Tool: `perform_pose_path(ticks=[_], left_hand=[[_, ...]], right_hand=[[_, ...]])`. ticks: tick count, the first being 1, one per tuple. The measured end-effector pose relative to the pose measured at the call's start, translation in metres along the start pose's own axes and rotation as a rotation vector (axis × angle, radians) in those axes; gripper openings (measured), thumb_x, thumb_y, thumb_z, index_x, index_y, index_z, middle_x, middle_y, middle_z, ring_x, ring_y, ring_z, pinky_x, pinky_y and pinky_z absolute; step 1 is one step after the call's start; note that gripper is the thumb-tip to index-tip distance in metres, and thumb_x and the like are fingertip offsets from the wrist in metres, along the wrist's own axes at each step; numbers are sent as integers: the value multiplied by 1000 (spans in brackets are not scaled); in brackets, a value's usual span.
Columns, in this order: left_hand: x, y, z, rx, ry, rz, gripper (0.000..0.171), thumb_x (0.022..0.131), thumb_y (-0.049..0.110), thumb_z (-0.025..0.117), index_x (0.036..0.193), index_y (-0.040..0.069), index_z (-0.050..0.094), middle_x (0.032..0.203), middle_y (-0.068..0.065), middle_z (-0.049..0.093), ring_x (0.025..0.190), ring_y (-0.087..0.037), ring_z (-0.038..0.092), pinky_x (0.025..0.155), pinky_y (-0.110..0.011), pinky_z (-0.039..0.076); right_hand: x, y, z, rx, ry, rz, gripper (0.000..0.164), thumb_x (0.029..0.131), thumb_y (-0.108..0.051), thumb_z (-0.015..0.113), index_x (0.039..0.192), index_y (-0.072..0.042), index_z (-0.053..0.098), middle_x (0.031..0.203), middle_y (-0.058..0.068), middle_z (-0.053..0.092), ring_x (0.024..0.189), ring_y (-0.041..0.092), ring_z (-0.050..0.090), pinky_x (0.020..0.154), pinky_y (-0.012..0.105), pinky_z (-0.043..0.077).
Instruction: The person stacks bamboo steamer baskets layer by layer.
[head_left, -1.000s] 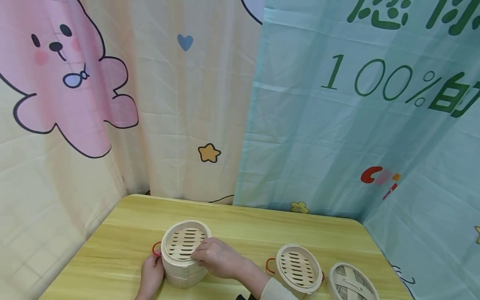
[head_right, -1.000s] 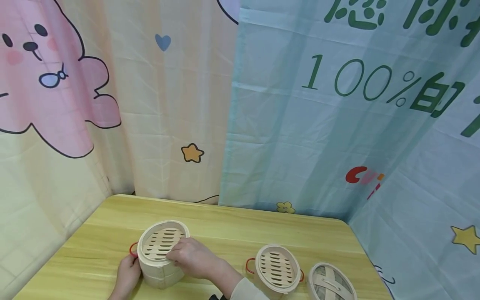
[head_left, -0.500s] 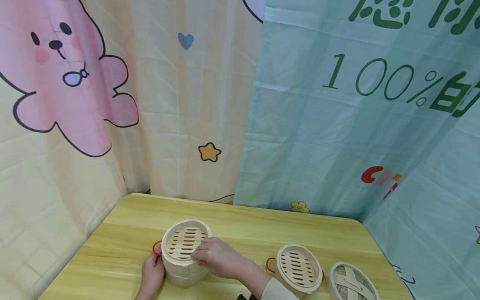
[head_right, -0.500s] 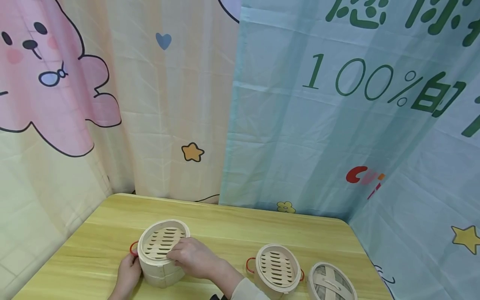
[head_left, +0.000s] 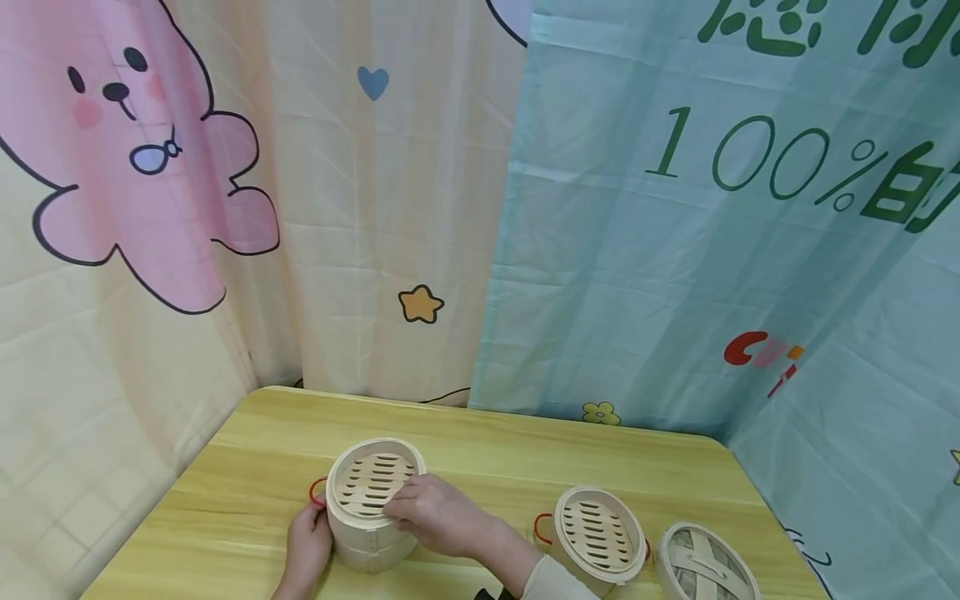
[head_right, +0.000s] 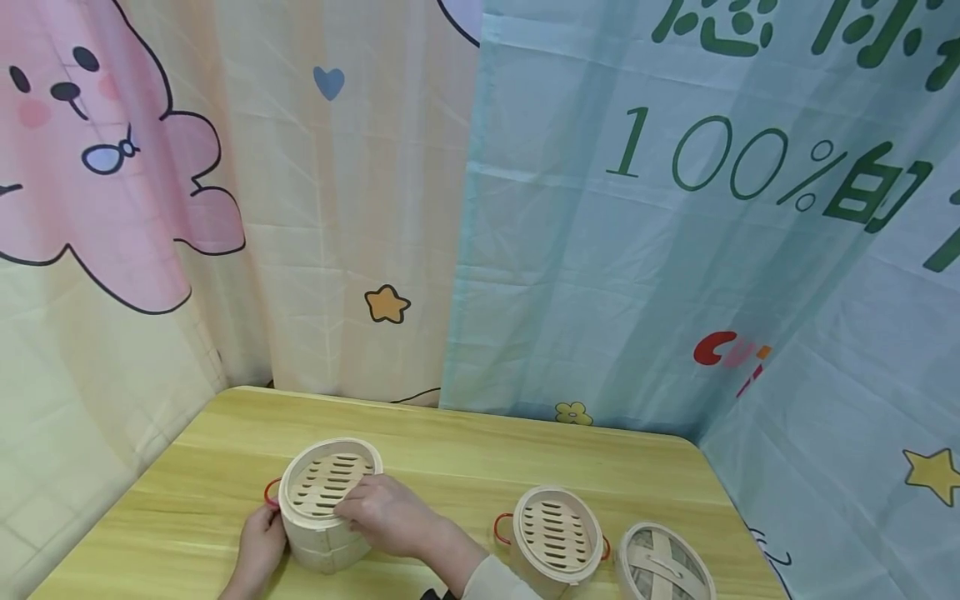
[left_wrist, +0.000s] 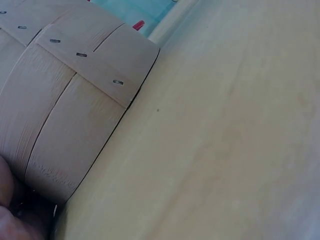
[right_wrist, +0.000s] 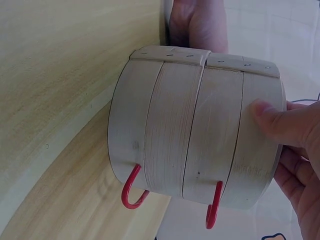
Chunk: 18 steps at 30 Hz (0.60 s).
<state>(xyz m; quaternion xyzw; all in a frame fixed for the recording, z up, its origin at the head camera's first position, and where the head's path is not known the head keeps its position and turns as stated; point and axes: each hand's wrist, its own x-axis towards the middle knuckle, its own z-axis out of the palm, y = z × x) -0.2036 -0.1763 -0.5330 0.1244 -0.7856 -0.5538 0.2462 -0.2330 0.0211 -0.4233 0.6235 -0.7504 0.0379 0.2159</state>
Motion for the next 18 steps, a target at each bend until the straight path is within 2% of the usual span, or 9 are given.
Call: perform_pose_path(ticks=[3, 5, 7, 8, 10, 13, 17, 18], left_hand=[[1, 2, 0, -124, -18, -99, 21, 83, -2, 44, 100, -7, 55, 98, -13, 57, 84, 2, 48, 71, -9, 34], [2, 3, -2, -347, -47, -176, 21, 86, 3, 43, 97, 3, 60, 94, -5, 58, 81, 3, 48, 69, -11, 37], [3, 6, -3, -575, -47, -271, 20, 87, 10, 44, 90, 13, 63, 88, 3, 58, 76, 2, 48, 66, -14, 39], [4, 7, -4, -665, -47, -296, 19, 88, 13, 45, 86, 17, 63, 85, 6, 58, 75, 0, 49, 65, -16, 40], [5, 10, -4, -787, -50, -317, 19, 87, 21, 46, 79, 26, 62, 82, 9, 58, 76, -3, 50, 65, -17, 40], [8, 12, -2, -705, -17, -309, 12, 84, 29, 51, 77, 28, 61, 80, 14, 58, 78, 1, 49, 68, -14, 38], [9, 12, 1, -562, 20, -305, 11, 82, 34, 52, 73, 31, 58, 78, 19, 56, 81, 5, 47, 72, -11, 35], [10, 12, 1, -552, 19, -311, 12, 82, 35, 52, 73, 31, 59, 77, 19, 56, 81, 4, 47, 72, -11, 34]], right_hand=[[0, 0, 0, 9, -4, 7, 26, 69, -14, 67, 94, -14, 61, 91, -9, 58, 90, 4, 48, 87, 17, 30], [0, -1, 0, 21, -8, 9, 25, 69, -14, 67, 94, -13, 61, 91, -9, 58, 90, 4, 48, 87, 17, 30], [0, -1, 0, 33, -9, 9, 25, 69, -13, 67, 94, -13, 61, 91, -9, 58, 90, 4, 48, 87, 17, 30], [0, -1, 0, 37, -7, 7, 25, 69, -13, 67, 94, -13, 61, 91, -9, 58, 90, 4, 48, 87, 17, 30], [0, 0, 0, 39, -1, 1, 25, 69, -13, 67, 94, -13, 61, 91, -8, 58, 90, 4, 48, 87, 17, 30], [0, 0, -1, 39, 5, -4, 26, 69, -12, 67, 94, -13, 61, 91, -8, 58, 90, 4, 48, 87, 17, 30], [1, 0, -1, 38, 3, -7, 26, 69, -12, 67, 94, -13, 61, 91, -7, 58, 90, 4, 48, 88, 17, 29], [1, 0, -1, 34, 2, -7, 26, 69, -12, 67, 94, -13, 61, 91, -7, 58, 90, 4, 48, 88, 17, 29]])
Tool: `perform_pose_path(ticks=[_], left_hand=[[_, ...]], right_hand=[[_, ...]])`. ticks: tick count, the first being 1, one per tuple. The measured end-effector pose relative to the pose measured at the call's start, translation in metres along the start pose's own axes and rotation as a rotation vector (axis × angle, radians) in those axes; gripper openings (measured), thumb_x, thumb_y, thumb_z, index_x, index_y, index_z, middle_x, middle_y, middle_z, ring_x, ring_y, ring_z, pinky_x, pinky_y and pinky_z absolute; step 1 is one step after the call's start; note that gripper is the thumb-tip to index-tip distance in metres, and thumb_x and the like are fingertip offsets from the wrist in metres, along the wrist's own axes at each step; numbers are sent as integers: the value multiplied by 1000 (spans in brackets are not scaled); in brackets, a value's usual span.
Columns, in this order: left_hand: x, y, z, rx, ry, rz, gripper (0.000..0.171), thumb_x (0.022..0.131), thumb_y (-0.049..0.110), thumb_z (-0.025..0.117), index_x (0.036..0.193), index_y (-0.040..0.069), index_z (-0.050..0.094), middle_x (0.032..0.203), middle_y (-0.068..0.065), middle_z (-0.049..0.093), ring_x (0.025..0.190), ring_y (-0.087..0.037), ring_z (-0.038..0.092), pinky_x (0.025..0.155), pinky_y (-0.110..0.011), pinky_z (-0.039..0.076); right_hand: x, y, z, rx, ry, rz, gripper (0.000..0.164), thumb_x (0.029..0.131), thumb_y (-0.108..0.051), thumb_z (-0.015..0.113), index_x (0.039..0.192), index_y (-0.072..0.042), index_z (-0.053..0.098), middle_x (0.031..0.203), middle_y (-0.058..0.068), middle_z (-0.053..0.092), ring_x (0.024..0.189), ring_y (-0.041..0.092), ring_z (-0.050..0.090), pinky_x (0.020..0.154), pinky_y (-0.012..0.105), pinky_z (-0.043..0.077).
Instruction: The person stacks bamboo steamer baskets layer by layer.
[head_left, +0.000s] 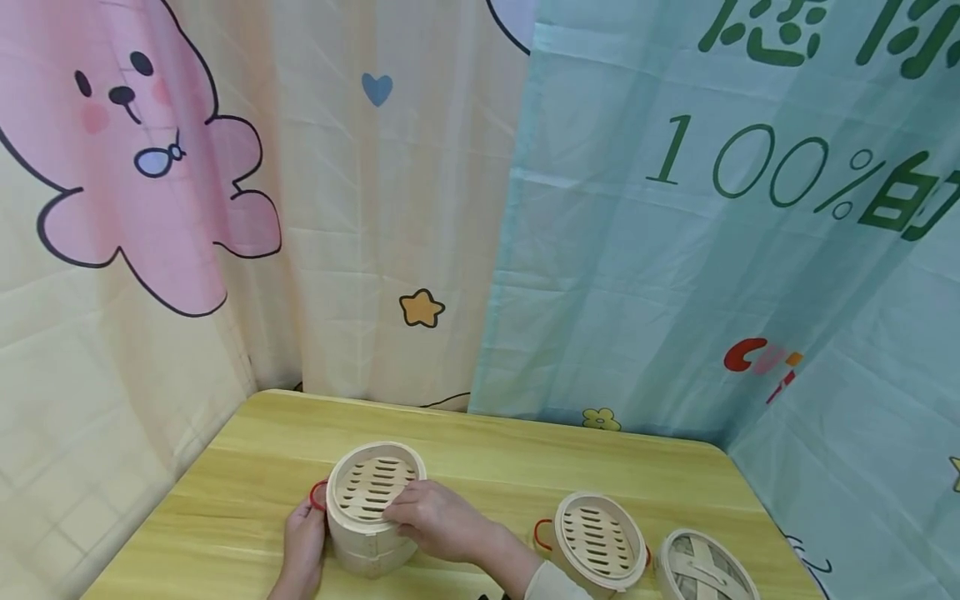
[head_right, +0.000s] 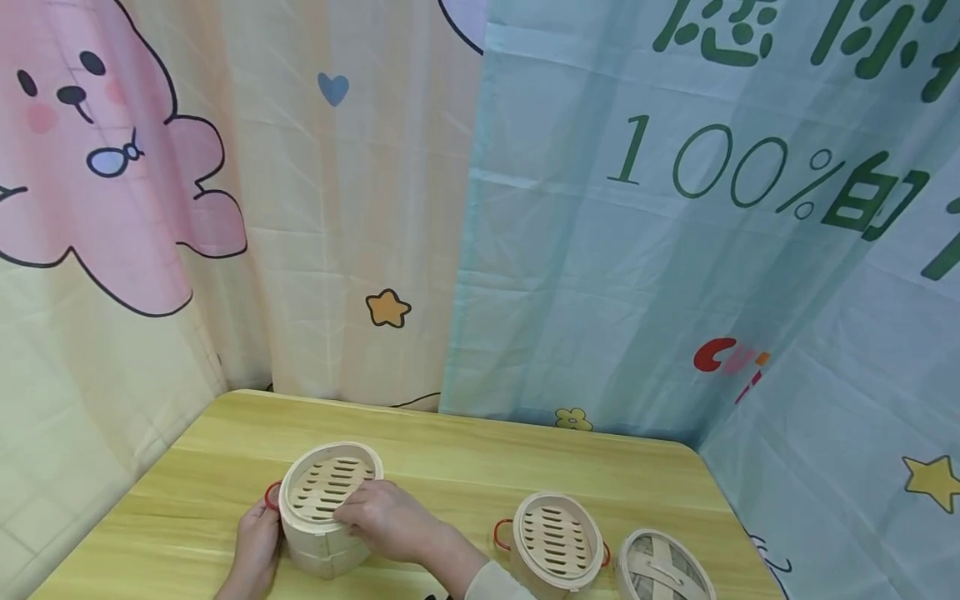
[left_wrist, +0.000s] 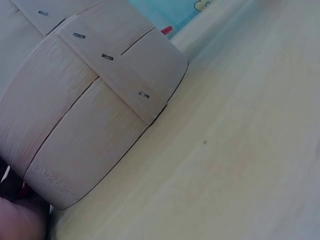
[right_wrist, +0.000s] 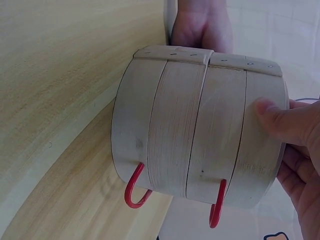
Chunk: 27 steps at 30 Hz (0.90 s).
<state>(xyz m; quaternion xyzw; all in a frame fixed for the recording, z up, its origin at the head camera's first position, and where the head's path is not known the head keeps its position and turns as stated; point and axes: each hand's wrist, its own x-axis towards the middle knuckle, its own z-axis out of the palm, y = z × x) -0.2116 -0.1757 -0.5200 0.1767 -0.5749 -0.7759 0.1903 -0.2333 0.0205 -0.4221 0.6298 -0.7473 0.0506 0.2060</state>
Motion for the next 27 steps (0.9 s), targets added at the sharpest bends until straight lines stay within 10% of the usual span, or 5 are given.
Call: perform_pose_path(ticks=[13, 27], left_hand=[[1, -1, -3, 48, 0, -18, 14, 82, 36, 52, 69, 32, 59, 73, 15, 57, 77, 1, 48, 67, -13, 38], [2, 5, -7, -230, -117, -38, 32, 89, 32, 39, 70, 20, 62, 62, 8, 50, 58, -3, 45, 54, -17, 38]], right_hand=[[0, 1, 2, -1, -4, 2, 26, 70, -12, 67, 95, -12, 61, 91, -7, 58, 90, 4, 48, 89, 17, 28], [1, 3, -3, 16, 3, 11, 28, 70, -16, 68, 96, -13, 61, 93, -7, 57, 92, 4, 47, 89, 19, 29]])
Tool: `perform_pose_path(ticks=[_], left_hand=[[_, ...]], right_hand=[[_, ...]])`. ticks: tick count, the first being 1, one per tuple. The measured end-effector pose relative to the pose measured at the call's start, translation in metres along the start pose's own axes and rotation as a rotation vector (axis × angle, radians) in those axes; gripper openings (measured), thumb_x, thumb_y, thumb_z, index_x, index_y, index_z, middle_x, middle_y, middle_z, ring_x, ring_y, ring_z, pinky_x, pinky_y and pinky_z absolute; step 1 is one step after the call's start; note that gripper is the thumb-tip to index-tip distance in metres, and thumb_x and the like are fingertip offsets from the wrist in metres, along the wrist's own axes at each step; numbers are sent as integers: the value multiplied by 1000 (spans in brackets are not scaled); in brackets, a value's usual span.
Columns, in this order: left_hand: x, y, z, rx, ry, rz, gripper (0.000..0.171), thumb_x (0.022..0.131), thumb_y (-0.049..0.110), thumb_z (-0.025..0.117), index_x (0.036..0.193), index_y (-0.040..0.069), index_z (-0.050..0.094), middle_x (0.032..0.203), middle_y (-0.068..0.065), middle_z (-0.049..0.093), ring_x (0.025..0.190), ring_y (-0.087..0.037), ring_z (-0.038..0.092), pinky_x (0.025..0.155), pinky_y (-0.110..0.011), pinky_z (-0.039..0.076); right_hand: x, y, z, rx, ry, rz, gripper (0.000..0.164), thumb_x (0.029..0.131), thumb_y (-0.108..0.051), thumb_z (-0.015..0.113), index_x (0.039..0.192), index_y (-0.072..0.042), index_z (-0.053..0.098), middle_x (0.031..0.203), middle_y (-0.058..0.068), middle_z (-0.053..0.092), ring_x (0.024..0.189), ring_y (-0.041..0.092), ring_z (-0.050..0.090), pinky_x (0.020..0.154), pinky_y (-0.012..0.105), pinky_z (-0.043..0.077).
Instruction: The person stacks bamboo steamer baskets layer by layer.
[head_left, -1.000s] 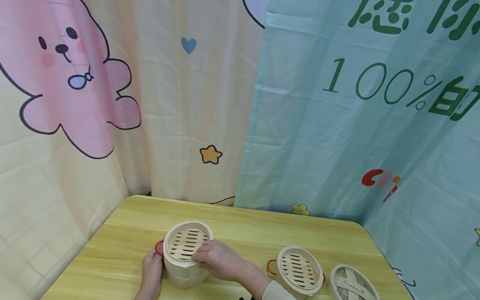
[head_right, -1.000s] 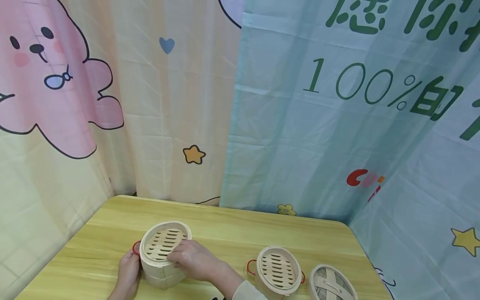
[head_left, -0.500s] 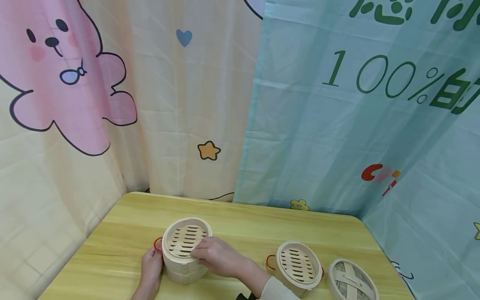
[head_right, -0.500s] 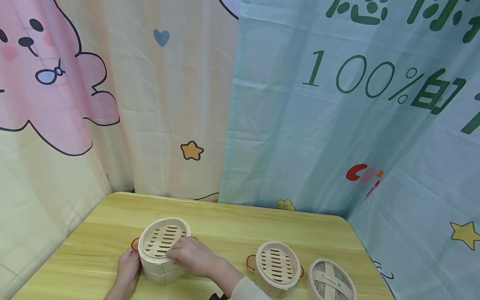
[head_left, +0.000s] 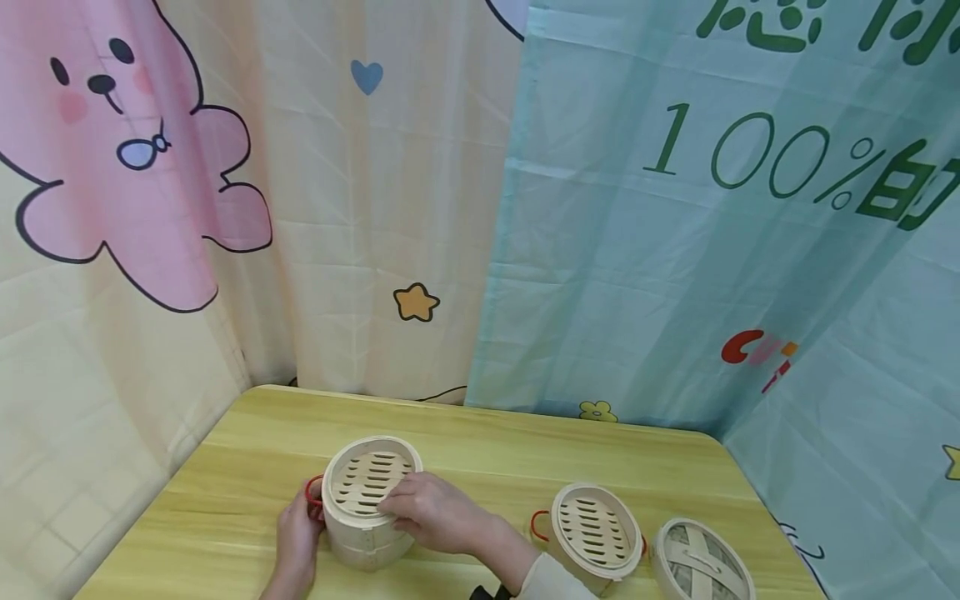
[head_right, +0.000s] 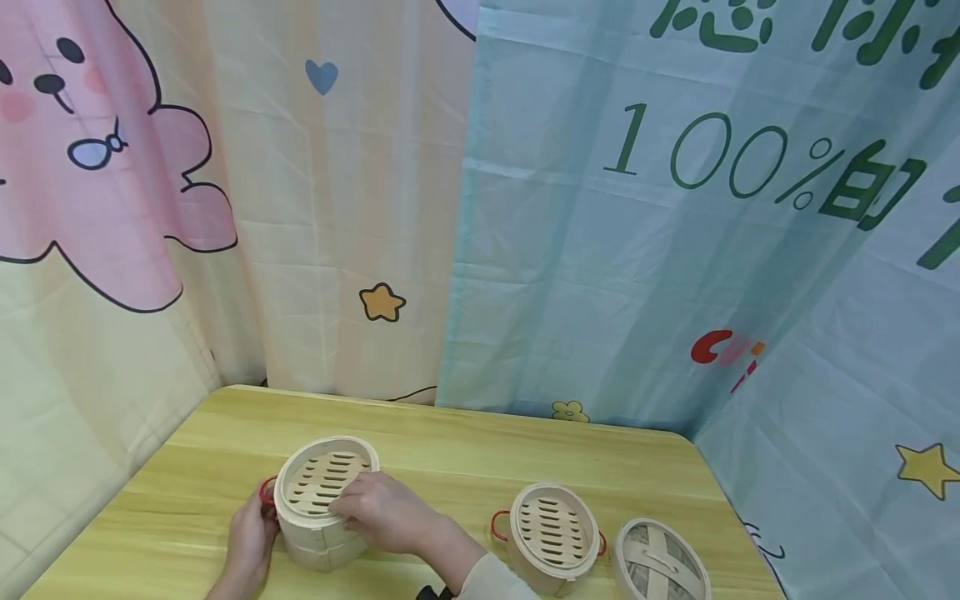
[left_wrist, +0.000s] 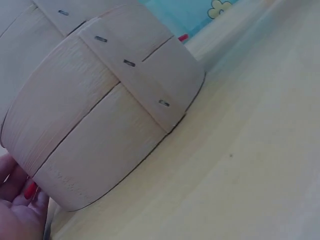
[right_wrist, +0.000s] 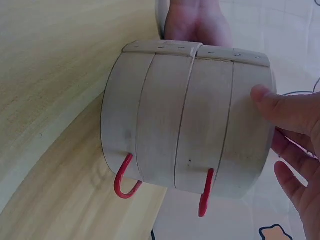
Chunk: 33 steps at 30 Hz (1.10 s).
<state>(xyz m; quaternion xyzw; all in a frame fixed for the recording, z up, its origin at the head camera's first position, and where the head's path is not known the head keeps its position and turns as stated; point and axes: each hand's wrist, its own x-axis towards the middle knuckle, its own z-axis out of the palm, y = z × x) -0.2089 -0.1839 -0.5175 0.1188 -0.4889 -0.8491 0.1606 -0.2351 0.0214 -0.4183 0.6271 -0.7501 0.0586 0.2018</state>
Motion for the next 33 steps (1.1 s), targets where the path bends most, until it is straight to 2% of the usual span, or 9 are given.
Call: perform_pose_path(ticks=[3, 6, 8, 13, 15, 21, 24, 28, 33], left_hand=[[1, 3, 4, -21, 17, -20, 36, 89, 36, 37, 69, 17, 60, 69, 9, 57, 65, -1, 52, 61, -14, 41], [2, 6, 11, 8, 57, -37, 35, 87, 40, 40, 68, 18, 60, 74, 9, 61, 74, -1, 56, 69, -14, 42], [2, 7, 15, 76, 67, -32, 35, 86, 42, 40, 68, 20, 61, 73, 9, 61, 73, -1, 55, 68, -14, 42], [-2, 9, 15, 233, 87, -7, 32, 84, 44, 41, 72, 24, 62, 72, 7, 57, 71, -6, 49, 64, -17, 39], [-4, 11, 7, 229, 113, 7, 31, 84, 44, 42, 72, 24, 63, 71, 7, 56, 69, -6, 48, 62, -17, 39], [-1, 12, -28, 112, 135, 102, 29, 85, 35, 47, 77, 15, 66, 70, 4, 59, 61, -6, 50, 52, -17, 40], [-1, 14, -37, 91, 216, 88, 26, 83, 34, 51, 80, 13, 67, 71, 4, 61, 62, -6, 51, 52, -17, 40], [-7, 22, -36, 82, 286, 48, 21, 81, 32, 54, 80, 16, 67, 71, 6, 60, 63, -5, 50, 51, -16, 39], [-11, 23, -30, 70, 268, 47, 18, 81, 30, 55, 77, 17, 66, 66, 6, 59, 57, -3, 48, 47, -16, 38]], right_hand=[[-9, 2, -10, 8, 47, 61, 30, 69, -19, 68, 97, -13, 60, 94, -6, 57, 92, 6, 47, 86, 21, 31], [-24, 4, -25, 31, 110, 154, 30, 69, -18, 69, 97, -13, 60, 93, -6, 57, 91, 7, 48, 82, 23, 34], [-38, 6, -36, 49, 138, 212, 29, 69, -17, 69, 97, -12, 60, 93, -6, 57, 90, 8, 48, 80, 24, 36], [-89, 11, -54, 83, 186, 285, 25, 71, -12, 67, 94, -12, 59, 90, -5, 56, 87, 7, 48, 76, 21, 39], [-115, 13, -58, 76, 190, 302, 24, 69, -10, 68, 92, -13, 60, 88, -5, 57, 84, 7, 49, 73, 21, 40], [-188, 21, -67, 52, 70, 398, 24, 65, 5, 62, 83, -10, 61, 83, -4, 56, 79, 10, 50, 67, 23, 42], [-215, 22, -70, 51, -19, 455, 29, 60, 11, 54, 80, -9, 61, 83, -3, 55, 78, 10, 49, 65, 23, 43], [-233, 19, -71, 21, -36, 430, 30, 57, 11, 55, 78, -9, 61, 84, -2, 54, 80, 10, 49, 67, 22, 43], [-240, 17, -68, 28, -65, 374, 31, 54, 8, 63, 80, -10, 62, 83, -2, 54, 79, 11, 50, 66, 23, 43]])
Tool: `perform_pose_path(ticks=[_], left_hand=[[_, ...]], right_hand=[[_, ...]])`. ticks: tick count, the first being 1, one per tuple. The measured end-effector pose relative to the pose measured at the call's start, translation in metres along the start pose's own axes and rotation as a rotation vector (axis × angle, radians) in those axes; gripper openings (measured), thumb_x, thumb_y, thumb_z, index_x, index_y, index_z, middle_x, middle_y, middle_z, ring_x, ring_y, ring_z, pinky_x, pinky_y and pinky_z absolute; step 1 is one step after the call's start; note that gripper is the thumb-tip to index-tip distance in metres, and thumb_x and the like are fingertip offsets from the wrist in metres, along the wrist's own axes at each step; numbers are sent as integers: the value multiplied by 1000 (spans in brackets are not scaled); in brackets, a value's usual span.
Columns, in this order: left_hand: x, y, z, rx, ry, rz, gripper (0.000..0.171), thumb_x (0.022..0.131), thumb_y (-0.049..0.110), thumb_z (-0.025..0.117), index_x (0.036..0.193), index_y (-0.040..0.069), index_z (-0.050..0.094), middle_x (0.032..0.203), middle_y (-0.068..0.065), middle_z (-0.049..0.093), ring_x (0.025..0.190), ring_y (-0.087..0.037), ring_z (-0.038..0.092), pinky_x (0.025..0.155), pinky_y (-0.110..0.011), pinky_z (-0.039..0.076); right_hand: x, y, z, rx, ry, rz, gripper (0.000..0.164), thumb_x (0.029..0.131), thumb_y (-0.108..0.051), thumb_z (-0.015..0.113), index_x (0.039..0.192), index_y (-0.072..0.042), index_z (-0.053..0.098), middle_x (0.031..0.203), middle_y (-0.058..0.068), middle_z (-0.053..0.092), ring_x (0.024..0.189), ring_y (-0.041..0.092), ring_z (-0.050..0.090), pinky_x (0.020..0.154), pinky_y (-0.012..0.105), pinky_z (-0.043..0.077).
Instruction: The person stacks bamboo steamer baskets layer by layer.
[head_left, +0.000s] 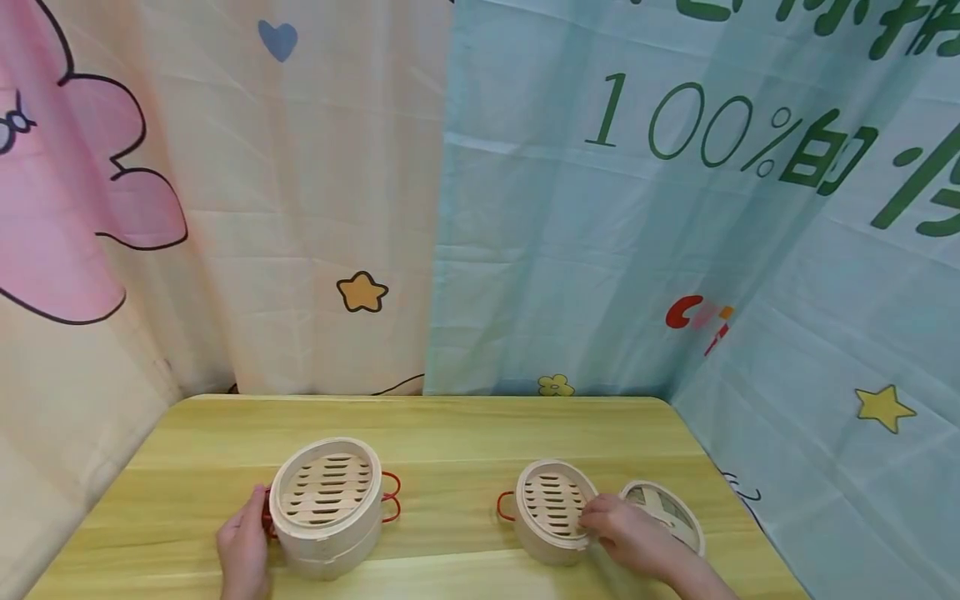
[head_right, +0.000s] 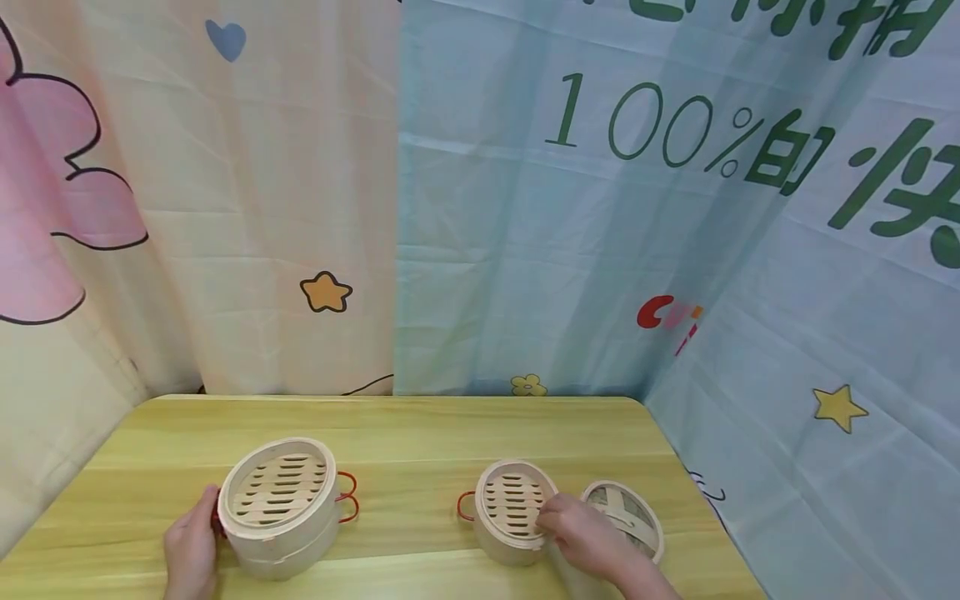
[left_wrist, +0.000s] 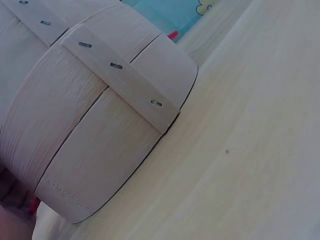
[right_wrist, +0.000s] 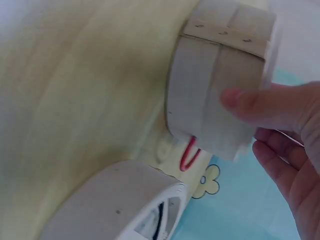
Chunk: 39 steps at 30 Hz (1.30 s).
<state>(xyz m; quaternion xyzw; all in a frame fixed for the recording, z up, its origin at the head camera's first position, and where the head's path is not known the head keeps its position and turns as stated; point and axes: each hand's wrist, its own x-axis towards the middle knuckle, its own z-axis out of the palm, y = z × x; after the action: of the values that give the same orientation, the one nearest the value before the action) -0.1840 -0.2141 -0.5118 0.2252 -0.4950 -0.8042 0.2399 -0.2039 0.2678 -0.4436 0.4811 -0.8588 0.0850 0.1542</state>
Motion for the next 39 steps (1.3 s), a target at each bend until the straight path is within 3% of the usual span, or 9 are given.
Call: perform_pose_path(ticks=[4, 11, 16, 26, 30, 37, 39], left_hand=[[-3, 2, 3, 15, 15, -11, 16, 81, 31, 55, 76, 19, 66, 67, 6, 59, 55, -2, 48, 45, -15, 38], [-6, 5, 5, 76, 30, -14, 17, 81, 33, 54, 75, 21, 65, 65, 6, 57, 55, -2, 46, 44, -15, 38], [-7, 2, 6, 81, 5, 30, 19, 82, 32, 53, 75, 19, 66, 64, 5, 57, 55, -3, 47, 44, -16, 38], [-12, 8, 8, 118, 29, 21, 25, 81, 32, 54, 67, 15, 65, 54, 3, 50, 46, -4, 42, 39, -17, 36], [-13, 10, 8, 109, 32, 11, 26, 81, 31, 54, 65, 15, 64, 53, 4, 49, 45, -4, 41, 39, -18, 35], [-13, 9, 8, 116, 42, -4, 22, 82, 32, 53, 67, 19, 64, 56, 5, 51, 47, -3, 42, 40, -17, 36], [-13, 9, 8, 123, 39, 2, 21, 81, 33, 53, 69, 20, 64, 58, 5, 52, 48, -3, 43, 40, -17, 37]], right_hand=[[-3, 0, 3, -26, -36, -11, 27, 56, -1, 71, 79, -11, 62, 82, -3, 55, 78, 11, 50, 64, 22, 43], [-7, 1, 7, -84, 17, -75, 17, 64, -11, 69, 80, -14, 63, 80, -6, 54, 75, 6, 50, 63, 17, 41], [-9, -1, 10, -109, 53, -121, 6, 78, -18, 59, 82, -14, 63, 81, -7, 53, 75, 6, 49, 63, 17, 41], [-1, -4, 10, -126, 120, -189, 29, 92, -20, 33, 84, -14, 60, 80, -6, 50, 74, 7, 46, 63, 17, 40], [6, -8, 5, -112, 138, -168, 27, 92, -20, 34, 83, -13, 59, 81, -6, 50, 75, 7, 46, 62, 16, 40], [29, -17, -13, -91, 177, -174, 6, 81, -13, 53, 85, -11, 57, 83, -5, 50, 75, 7, 47, 61, 15, 39], [39, -20, -20, -81, 179, -179, 8, 79, -12, 56, 86, -11, 57, 84, -5, 50, 76, 7, 47, 63, 15, 39]])
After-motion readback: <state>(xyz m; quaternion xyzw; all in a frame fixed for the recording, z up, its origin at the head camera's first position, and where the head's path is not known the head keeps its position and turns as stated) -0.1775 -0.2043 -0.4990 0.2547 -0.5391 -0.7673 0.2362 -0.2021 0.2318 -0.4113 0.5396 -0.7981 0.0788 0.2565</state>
